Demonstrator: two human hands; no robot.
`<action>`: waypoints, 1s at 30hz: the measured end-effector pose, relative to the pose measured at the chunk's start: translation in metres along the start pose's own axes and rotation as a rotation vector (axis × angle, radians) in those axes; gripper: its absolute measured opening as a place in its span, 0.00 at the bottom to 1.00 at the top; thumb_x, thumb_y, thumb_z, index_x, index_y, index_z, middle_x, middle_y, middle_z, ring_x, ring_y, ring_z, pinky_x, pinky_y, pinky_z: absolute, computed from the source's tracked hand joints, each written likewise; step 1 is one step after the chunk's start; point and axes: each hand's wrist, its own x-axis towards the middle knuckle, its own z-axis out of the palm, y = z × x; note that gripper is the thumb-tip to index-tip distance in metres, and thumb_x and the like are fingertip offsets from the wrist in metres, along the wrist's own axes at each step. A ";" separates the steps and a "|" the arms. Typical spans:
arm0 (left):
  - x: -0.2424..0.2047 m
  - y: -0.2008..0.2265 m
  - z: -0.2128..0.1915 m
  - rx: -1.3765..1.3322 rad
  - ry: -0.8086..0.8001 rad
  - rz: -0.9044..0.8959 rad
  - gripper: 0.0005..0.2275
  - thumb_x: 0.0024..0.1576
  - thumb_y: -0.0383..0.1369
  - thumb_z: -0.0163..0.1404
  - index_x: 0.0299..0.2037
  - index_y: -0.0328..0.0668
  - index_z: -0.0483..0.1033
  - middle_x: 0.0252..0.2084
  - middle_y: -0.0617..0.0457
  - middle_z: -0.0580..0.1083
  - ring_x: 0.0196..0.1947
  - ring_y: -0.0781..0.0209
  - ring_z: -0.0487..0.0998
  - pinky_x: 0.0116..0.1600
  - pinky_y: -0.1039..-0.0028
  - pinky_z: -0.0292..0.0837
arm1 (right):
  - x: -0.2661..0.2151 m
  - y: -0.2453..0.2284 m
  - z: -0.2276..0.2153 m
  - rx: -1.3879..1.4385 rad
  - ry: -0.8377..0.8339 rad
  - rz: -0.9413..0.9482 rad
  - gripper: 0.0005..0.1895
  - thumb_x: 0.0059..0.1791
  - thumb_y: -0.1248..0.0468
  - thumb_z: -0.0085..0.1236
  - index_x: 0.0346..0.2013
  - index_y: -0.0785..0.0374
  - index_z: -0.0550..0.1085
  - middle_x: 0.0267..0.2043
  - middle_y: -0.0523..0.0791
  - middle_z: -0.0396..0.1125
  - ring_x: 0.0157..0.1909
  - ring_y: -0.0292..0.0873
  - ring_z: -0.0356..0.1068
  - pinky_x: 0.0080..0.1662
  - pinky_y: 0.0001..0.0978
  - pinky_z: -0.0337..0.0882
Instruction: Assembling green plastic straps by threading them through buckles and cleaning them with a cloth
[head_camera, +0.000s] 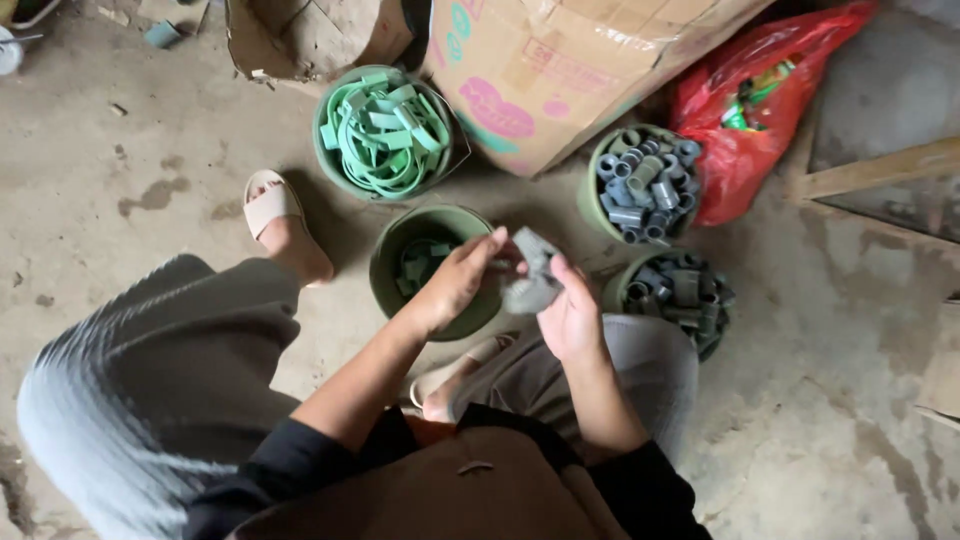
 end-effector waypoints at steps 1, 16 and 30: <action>-0.009 0.003 0.000 -0.003 -0.001 0.010 0.30 0.58 0.62 0.44 0.58 0.48 0.77 0.57 0.39 0.76 0.62 0.40 0.73 0.67 0.52 0.65 | -0.018 -0.017 0.018 -0.005 -0.007 -0.006 0.14 0.57 0.60 0.47 0.49 0.60 0.79 0.55 0.53 0.73 0.54 0.53 0.73 0.57 0.42 0.71; -0.070 -0.038 -0.033 -0.321 -0.062 0.280 0.09 0.50 0.29 0.63 0.38 0.39 0.79 0.32 0.56 0.74 0.32 0.67 0.76 0.37 0.77 0.79 | -0.107 -0.040 0.081 -0.581 0.117 -0.410 0.22 0.46 0.73 0.64 0.56 0.65 0.76 0.44 0.41 0.63 0.45 0.32 0.66 0.49 0.23 0.75; -0.098 -0.009 -0.036 0.174 -0.016 0.756 0.14 0.41 0.22 0.63 0.36 0.40 0.75 0.36 0.47 0.72 0.43 0.45 0.76 0.51 0.61 0.70 | -0.108 -0.034 0.107 -0.351 -0.105 -0.068 0.23 0.47 0.75 0.61 0.57 0.62 0.73 0.50 0.47 0.72 0.51 0.42 0.72 0.52 0.42 0.76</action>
